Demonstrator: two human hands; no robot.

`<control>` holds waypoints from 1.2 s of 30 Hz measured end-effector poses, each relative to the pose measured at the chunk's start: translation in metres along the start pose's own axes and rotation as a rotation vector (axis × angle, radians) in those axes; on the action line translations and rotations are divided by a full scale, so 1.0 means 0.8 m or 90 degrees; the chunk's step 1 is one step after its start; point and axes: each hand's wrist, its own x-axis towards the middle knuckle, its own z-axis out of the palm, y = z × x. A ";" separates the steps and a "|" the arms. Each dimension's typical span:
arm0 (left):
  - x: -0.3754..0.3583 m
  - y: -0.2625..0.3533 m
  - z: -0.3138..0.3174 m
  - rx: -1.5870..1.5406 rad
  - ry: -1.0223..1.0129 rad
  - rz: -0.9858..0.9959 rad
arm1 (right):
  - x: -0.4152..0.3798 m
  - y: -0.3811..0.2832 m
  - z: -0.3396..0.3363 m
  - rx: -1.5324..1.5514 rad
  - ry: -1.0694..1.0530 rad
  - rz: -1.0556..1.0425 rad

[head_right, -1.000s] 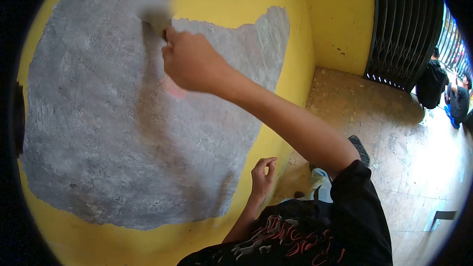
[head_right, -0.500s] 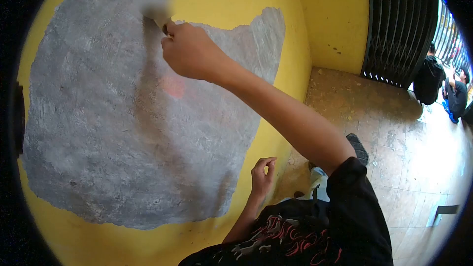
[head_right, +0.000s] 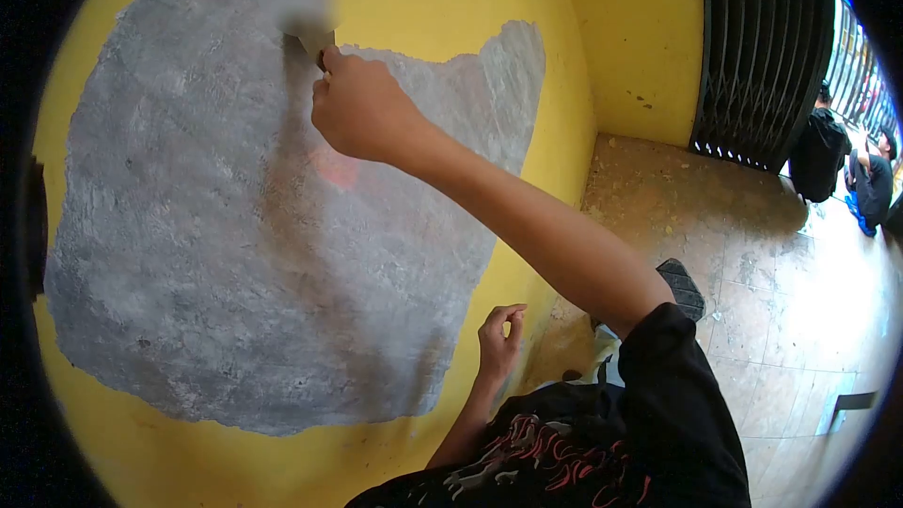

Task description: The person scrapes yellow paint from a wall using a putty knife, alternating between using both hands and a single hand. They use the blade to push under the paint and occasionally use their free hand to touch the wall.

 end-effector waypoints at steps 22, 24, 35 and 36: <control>-0.003 -0.010 0.003 0.005 -0.009 0.003 | 0.010 0.002 0.012 -0.072 -0.007 -0.005; 0.002 -0.011 0.014 -0.018 0.001 -0.007 | -0.003 -0.001 0.008 -0.028 -0.033 -0.004; 0.012 -0.003 0.011 -0.008 -0.039 -0.007 | 0.005 -0.011 -0.019 0.046 -0.077 0.069; 0.013 0.000 0.009 -0.007 -0.042 -0.008 | 0.002 -0.008 -0.011 0.006 -0.084 0.037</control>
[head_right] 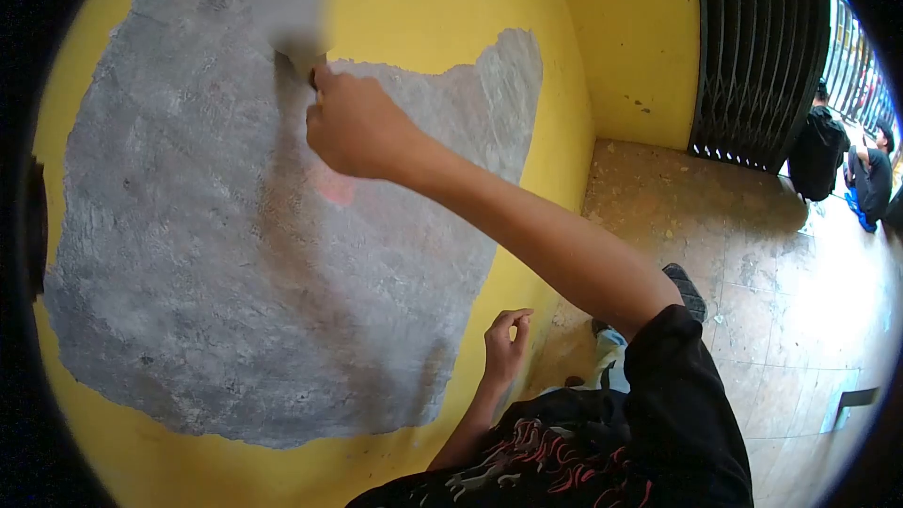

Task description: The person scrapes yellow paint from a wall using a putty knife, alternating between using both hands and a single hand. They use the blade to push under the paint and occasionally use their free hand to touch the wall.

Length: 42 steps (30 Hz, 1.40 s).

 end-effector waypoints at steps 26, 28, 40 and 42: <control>-0.004 -0.008 0.004 0.004 0.028 0.005 | 0.018 -0.008 -0.024 0.080 -0.047 0.074; -0.015 -0.007 0.003 0.019 0.022 -0.005 | 0.013 -0.008 -0.018 0.117 -0.058 0.108; -0.021 -0.003 -0.003 0.016 0.031 -0.001 | 0.019 -0.004 -0.016 -0.010 -0.010 0.072; -0.021 -0.002 -0.003 0.028 0.032 0.014 | 0.019 -0.007 -0.012 0.036 -0.012 0.108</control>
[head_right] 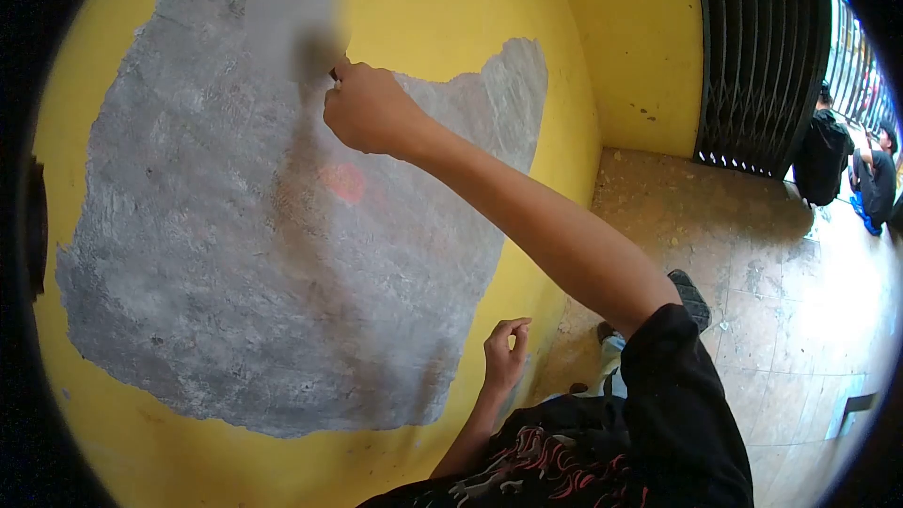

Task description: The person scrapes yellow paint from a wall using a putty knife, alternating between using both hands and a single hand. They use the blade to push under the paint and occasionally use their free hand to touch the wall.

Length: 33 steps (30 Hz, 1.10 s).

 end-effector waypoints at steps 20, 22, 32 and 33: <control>0.013 -0.008 0.010 -0.018 -0.011 -0.008 | -0.007 0.012 -0.015 -0.066 0.003 -0.092; 0.016 -0.001 0.012 -0.017 -0.016 -0.011 | -0.010 0.015 -0.016 -0.044 -0.032 -0.035; 0.012 0.000 0.003 -0.003 -0.017 -0.009 | 0.006 0.037 0.010 -0.049 0.073 -0.149; 0.012 -0.002 0.007 -0.005 -0.016 -0.024 | 0.007 0.041 0.009 -0.082 0.054 -0.153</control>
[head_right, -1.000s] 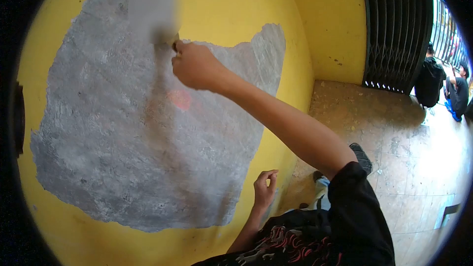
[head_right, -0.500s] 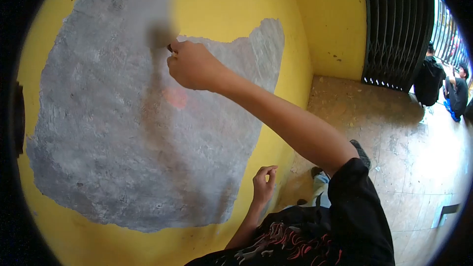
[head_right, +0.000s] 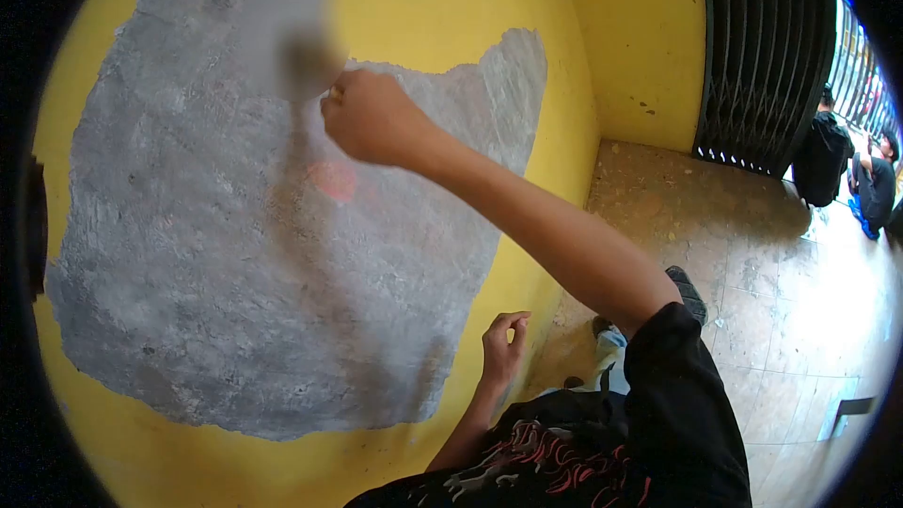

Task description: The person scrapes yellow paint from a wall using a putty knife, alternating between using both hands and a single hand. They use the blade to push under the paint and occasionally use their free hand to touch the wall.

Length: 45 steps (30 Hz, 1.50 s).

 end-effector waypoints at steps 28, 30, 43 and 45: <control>-0.021 0.004 -0.012 0.015 0.043 0.005 | 0.011 0.018 0.013 -0.082 0.103 -0.093; -0.025 0.003 -0.014 0.021 0.033 -0.003 | 0.012 0.009 -0.005 -0.047 0.055 -0.007; -0.021 0.000 -0.010 0.021 0.008 -0.013 | 0.013 -0.017 -0.005 -0.010 0.027 0.003; -0.011 0.002 -0.003 0.014 0.006 -0.013 | 0.014 -0.016 -0.007 0.003 0.015 0.020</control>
